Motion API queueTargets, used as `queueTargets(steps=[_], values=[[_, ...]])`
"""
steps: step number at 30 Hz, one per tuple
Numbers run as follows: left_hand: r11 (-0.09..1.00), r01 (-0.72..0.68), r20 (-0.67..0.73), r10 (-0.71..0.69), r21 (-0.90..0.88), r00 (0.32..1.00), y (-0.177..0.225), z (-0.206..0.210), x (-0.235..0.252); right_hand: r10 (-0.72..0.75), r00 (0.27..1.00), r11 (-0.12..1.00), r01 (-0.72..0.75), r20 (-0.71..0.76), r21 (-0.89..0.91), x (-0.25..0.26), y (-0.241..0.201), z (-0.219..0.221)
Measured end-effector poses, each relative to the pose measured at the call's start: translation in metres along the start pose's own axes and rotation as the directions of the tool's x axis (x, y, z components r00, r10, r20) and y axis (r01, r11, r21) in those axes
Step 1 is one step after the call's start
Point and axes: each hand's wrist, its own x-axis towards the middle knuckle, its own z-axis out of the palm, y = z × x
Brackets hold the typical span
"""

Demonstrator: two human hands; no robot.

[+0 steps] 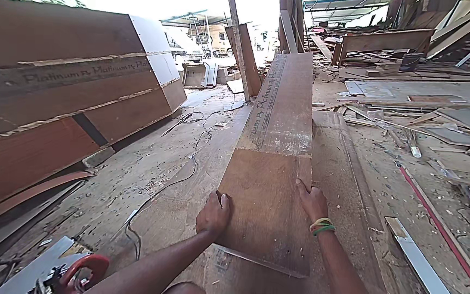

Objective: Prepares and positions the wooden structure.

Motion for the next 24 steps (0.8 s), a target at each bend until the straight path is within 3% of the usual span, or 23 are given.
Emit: queueTargets(steps=[24], values=[[1.000,0.000,-0.005,0.000,0.003,1.000,0.0011,-0.0007,-0.0013,-0.005,1.000,1.000,0.005,-0.001,0.014,0.0001,-0.0002,-0.0008]])
